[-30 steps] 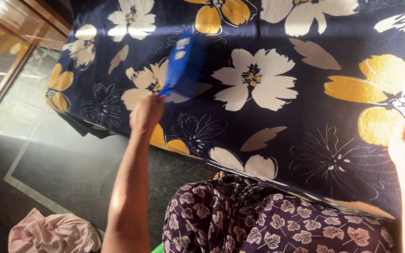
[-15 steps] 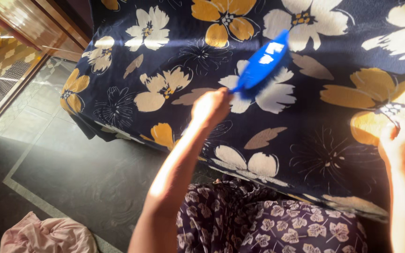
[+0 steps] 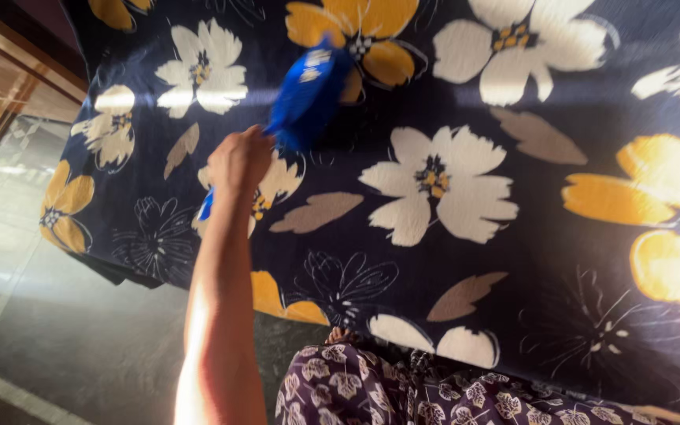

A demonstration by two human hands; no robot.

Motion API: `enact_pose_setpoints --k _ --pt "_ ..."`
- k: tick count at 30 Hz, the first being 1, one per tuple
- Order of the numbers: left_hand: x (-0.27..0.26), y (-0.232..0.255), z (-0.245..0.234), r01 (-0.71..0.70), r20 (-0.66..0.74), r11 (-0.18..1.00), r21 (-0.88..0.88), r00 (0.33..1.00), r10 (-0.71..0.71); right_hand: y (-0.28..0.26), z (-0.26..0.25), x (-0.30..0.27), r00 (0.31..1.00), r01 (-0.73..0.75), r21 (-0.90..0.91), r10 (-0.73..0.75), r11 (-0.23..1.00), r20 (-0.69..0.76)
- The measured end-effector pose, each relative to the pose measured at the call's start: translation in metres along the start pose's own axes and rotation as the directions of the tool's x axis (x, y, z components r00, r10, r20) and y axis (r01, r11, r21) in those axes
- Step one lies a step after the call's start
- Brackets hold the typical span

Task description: The person cleans a bed by using a blue brush to sweep the surface of the floral-patterned bedspread and the edges of the bed frame.

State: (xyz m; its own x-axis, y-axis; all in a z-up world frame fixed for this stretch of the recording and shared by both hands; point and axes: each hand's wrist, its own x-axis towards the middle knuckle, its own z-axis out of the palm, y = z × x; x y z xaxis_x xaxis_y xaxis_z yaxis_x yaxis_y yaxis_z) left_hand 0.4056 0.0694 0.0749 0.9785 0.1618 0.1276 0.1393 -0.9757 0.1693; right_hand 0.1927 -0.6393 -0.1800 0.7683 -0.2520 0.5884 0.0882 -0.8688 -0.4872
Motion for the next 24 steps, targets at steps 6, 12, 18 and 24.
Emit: enact_pose_setpoints --k 6,12,18,24 --pt "-0.012 0.004 -0.034 0.082 -0.053 0.993 0.082 0.996 -0.078 -0.015 -0.014 -0.006 1.0 -0.004 0.026 0.004 1.0 -0.026" --pt "-0.02 0.125 -0.029 -0.331 0.045 0.933 -0.139 0.939 0.34 -0.019 -0.019 0.004 0.999 -0.016 -0.021 0.015 1.0 -0.043" --pt "0.028 0.2 0.064 -0.606 -0.221 0.793 0.066 0.766 0.604 -0.076 -0.05 0.01 0.996 -0.085 -0.396 0.073 0.914 -0.047" --pt "0.088 0.096 0.039 -0.178 0.014 0.977 -0.117 0.983 0.181 -0.04 -0.032 -0.001 0.991 -0.133 -0.199 0.13 0.971 -0.028"
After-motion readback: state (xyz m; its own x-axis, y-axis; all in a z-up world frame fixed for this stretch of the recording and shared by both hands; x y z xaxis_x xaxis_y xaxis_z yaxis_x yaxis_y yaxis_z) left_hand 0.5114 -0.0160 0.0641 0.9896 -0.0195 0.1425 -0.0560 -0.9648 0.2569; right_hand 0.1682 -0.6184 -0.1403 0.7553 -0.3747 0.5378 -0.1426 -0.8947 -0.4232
